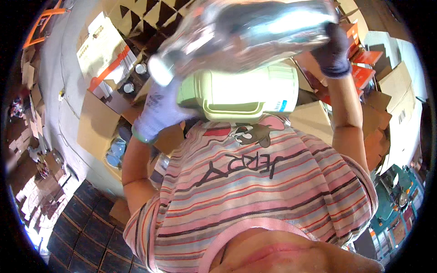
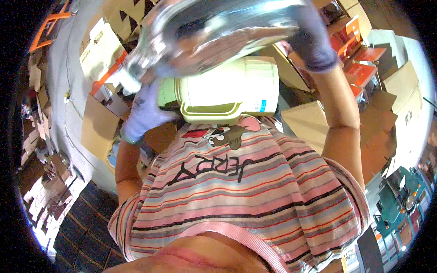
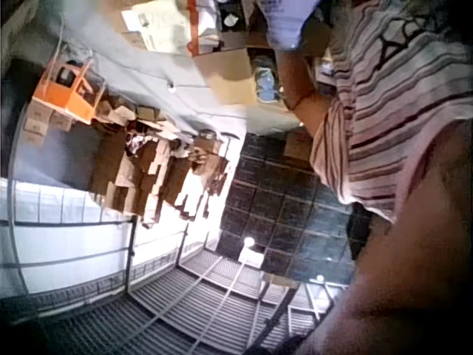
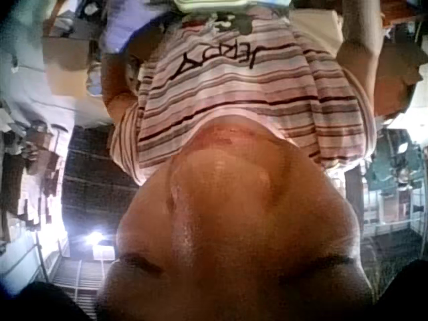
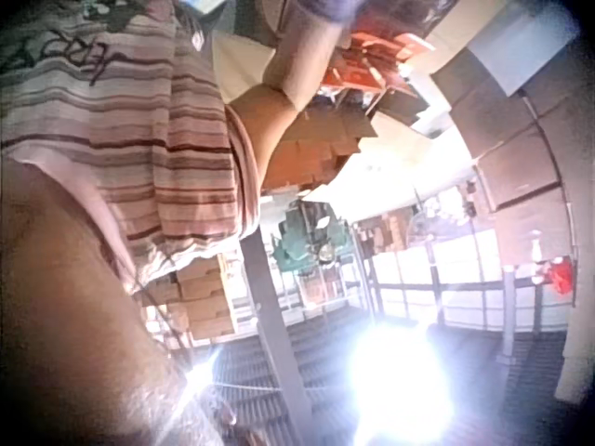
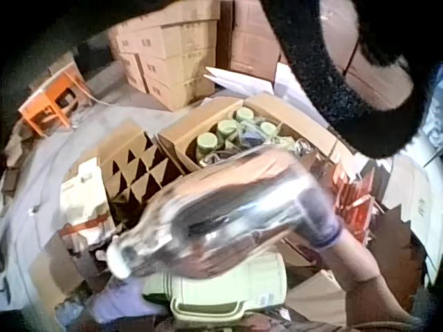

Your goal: The person places a plastic lid onto a container, inserts the container into a plastic bag, and then packs the bagged container into a cardboard box.

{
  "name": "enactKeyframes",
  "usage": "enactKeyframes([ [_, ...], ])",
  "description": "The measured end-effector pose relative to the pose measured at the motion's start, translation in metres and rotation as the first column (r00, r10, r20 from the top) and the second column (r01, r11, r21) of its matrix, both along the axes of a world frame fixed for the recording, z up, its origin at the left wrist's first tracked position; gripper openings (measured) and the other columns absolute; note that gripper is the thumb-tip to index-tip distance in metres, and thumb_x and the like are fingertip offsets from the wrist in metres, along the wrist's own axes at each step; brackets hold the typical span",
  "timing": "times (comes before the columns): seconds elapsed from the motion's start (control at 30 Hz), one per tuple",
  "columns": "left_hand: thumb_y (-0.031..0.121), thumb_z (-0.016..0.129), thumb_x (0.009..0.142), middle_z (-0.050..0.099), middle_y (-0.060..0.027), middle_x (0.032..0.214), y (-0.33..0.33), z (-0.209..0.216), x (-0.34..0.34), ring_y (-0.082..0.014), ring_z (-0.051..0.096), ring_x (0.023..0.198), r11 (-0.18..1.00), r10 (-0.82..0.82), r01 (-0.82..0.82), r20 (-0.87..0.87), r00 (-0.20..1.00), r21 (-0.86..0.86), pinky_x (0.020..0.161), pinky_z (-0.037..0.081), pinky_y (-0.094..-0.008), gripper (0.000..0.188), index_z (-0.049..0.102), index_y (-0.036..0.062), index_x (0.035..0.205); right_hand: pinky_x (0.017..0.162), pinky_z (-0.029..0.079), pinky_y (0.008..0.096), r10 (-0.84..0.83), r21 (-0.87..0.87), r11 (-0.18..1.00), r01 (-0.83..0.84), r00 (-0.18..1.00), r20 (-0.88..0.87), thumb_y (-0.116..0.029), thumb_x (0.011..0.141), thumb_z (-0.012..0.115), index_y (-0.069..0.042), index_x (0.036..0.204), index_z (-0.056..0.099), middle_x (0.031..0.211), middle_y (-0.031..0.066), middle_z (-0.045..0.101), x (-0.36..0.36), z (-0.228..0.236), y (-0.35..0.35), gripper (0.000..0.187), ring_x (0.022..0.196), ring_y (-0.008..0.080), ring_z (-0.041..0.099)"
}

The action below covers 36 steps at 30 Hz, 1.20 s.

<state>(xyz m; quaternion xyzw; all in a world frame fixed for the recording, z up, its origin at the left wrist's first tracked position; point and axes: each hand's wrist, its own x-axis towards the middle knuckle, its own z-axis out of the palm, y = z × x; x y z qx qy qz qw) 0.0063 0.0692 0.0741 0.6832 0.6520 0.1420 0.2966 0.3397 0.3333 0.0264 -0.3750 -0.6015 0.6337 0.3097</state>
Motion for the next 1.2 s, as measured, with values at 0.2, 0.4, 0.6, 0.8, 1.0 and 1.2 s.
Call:
enactKeyframes([
  [0.2, 0.022, 0.085, 0.057, 0.048, -0.0173, 0.133, -0.051, -0.027, -0.028, -0.037, 0.046, 0.122, 0.996, 0.07, -0.066, -0.09, 0.993, 0.054, 0.103, 0.041, -0.0422, 0.092, 0.045, 0.007, 0.138, 0.097, 0.046, 0.0476, -0.619, -0.286, 0.771, 0.569, 0.775, -0.128, -0.042, 0.088, 0.05, -0.005, 0.133, 0.047, 0.129, 0.0132, 0.053, 0.1, 0.049, -0.039, 0.058, 0.118, 0.0298, 0.053],
  [0.4, 0.029, 0.087, 0.057, 0.043, -0.0223, 0.138, -0.07, -0.048, -0.035, -0.0378, 0.039, 0.131, 0.985, 0.163, -0.165, -0.027, 0.986, -0.057, 0.109, 0.035, -0.0435, 0.099, 0.042, 0.0026, 0.14, 0.096, 0.046, 0.0373, -0.289, -0.099, 0.945, 0.311, 0.938, 0.19, -0.031, 0.093, 0.054, -0.002, 0.134, 0.047, 0.127, 0.0124, 0.054, 0.116, -0.012, -0.097, 0.051, 0.113, 0.0204, 0.055],
  [0.6, 0.028, 0.086, 0.061, 0.045, -0.0216, 0.137, -0.056, -0.051, -0.022, -0.0388, 0.041, 0.127, 0.999, 0.045, -0.043, -0.103, 0.994, 0.017, 0.106, 0.037, -0.0449, 0.094, 0.042, 0.0, 0.139, 0.112, 0.029, 0.0352, 0.162, -0.067, 0.985, -0.159, 0.986, 0.035, -0.019, 0.074, 0.072, 0.002, 0.147, 0.027, 0.144, 0.0147, 0.04, 0.005, -0.021, -0.137, 0.088, 0.132, 0.0227, 0.04],
  [0.8, 0.026, 0.092, 0.053, 0.043, -0.0188, 0.14, -0.077, -0.079, -0.023, -0.0331, 0.044, 0.128, 0.941, 0.331, -0.328, 0.402, 0.854, -0.078, 0.107, 0.037, -0.043, 0.12, 0.023, 0.0028, 0.148, 0.099, 0.041, 0.0338, 0.318, 0.134, 0.92, -0.369, 0.9, 0.297, -0.037, 0.079, 0.077, -0.001, 0.141, 0.041, 0.13, 0.0142, 0.053, 0.011, -0.032, -0.116, 0.081, 0.116, 0.0217, 0.052],
  [1.0, 0.019, 0.093, 0.056, 0.044, -0.0135, 0.139, -0.078, -0.091, -0.013, -0.0275, 0.047, 0.126, 0.855, 0.468, -0.397, 0.828, 0.309, -0.335, 0.106, 0.04, -0.0429, 0.131, 0.004, 0.0088, 0.152, 0.087, 0.05, 0.0349, 0.331, 0.105, 0.922, -0.372, 0.9, 0.283, -0.045, 0.074, 0.079, -0.003, 0.141, 0.04, 0.113, 0.0185, 0.065, 0.006, -0.037, -0.125, 0.088, 0.097, 0.0232, 0.064],
  [1.2, 0.018, 0.092, 0.057, 0.044, -0.0138, 0.139, -0.085, -0.099, -0.017, -0.0281, 0.047, 0.125, 0.847, 0.49, -0.393, 0.81, 0.323, -0.357, 0.105, 0.041, -0.0432, 0.129, 0.005, 0.01, 0.152, 0.083, 0.05, 0.0359, 0.41, 0.133, 0.87, -0.475, 0.846, 0.342, -0.049, 0.073, 0.078, -0.004, 0.141, 0.042, 0.108, 0.0208, 0.066, 0.007, -0.023, -0.12, 0.089, 0.092, 0.0236, 0.066],
])
